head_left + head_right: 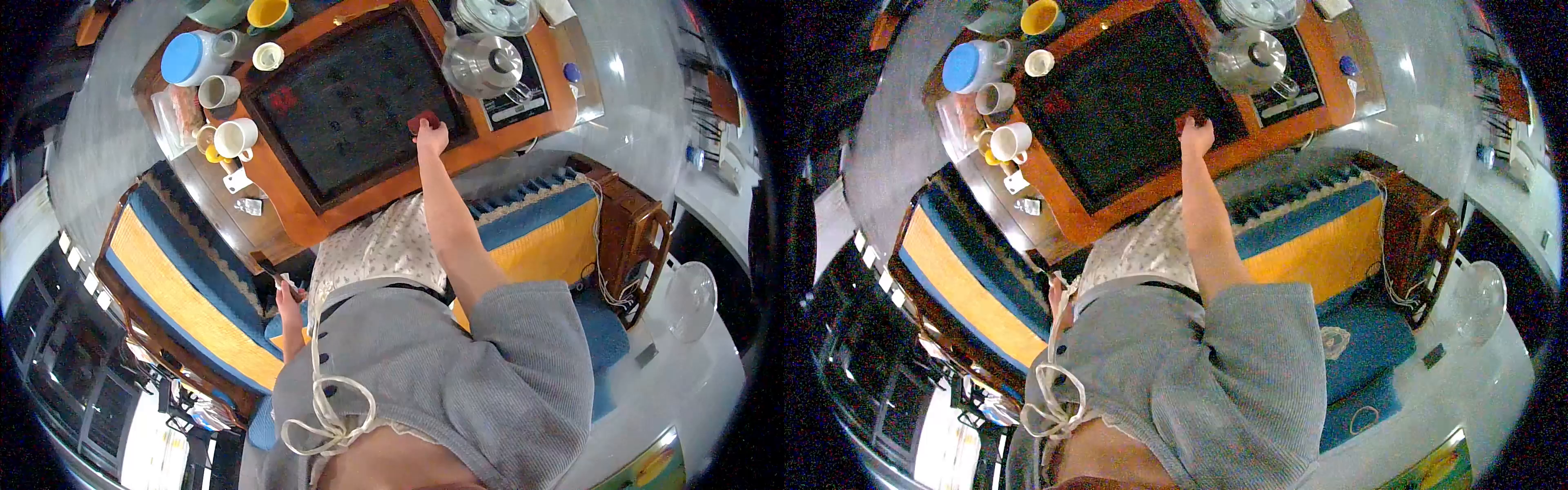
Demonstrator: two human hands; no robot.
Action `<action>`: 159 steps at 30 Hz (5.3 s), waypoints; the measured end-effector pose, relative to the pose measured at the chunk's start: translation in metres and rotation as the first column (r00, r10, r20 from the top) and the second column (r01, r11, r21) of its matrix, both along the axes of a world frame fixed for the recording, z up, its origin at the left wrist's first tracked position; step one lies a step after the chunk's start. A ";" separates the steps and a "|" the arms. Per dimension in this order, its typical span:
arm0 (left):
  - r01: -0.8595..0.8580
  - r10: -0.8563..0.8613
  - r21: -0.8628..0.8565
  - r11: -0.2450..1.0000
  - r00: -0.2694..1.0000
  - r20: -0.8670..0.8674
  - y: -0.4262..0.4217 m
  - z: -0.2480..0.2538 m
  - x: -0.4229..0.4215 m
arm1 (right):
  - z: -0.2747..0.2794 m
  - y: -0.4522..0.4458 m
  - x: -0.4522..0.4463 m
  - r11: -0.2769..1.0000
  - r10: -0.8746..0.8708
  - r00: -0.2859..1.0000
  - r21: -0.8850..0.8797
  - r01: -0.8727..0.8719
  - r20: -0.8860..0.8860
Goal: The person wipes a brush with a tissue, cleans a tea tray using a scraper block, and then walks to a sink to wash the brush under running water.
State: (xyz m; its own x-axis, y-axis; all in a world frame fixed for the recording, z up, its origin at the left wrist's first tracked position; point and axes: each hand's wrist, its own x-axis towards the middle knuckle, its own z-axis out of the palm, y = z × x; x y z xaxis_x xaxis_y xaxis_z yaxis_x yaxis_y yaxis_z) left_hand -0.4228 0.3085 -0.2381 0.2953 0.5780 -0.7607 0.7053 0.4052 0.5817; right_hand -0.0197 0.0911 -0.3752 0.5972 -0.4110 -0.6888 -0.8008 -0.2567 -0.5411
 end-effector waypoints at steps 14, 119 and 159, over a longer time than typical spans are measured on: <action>-0.147 0.147 -0.039 0.988 0.989 -0.001 0.002 -0.002 0.002 | -0.017 -0.020 -0.041 0.989 -0.034 0.993 -0.141 0.050 0.117; -0.663 0.650 -0.152 0.733 0.748 -0.133 -0.086 -0.036 -0.059 | 0.021 0.274 0.018 0.409 0.868 0.408 0.059 -0.911 0.283; -0.402 0.396 -0.040 0.915 0.912 -0.108 -0.067 -0.013 -0.008 | -0.027 -0.022 0.017 0.875 0.484 0.824 -0.151 -0.459 0.296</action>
State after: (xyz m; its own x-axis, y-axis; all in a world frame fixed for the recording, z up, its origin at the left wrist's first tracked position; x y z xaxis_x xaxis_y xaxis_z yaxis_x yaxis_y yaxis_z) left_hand -0.4307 0.2411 -0.2508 -0.0268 0.5850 -0.8106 0.5285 0.6966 0.4852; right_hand -0.0030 0.0688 -0.4024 0.9097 -0.0631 -0.4105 -0.3617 -0.6059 -0.7086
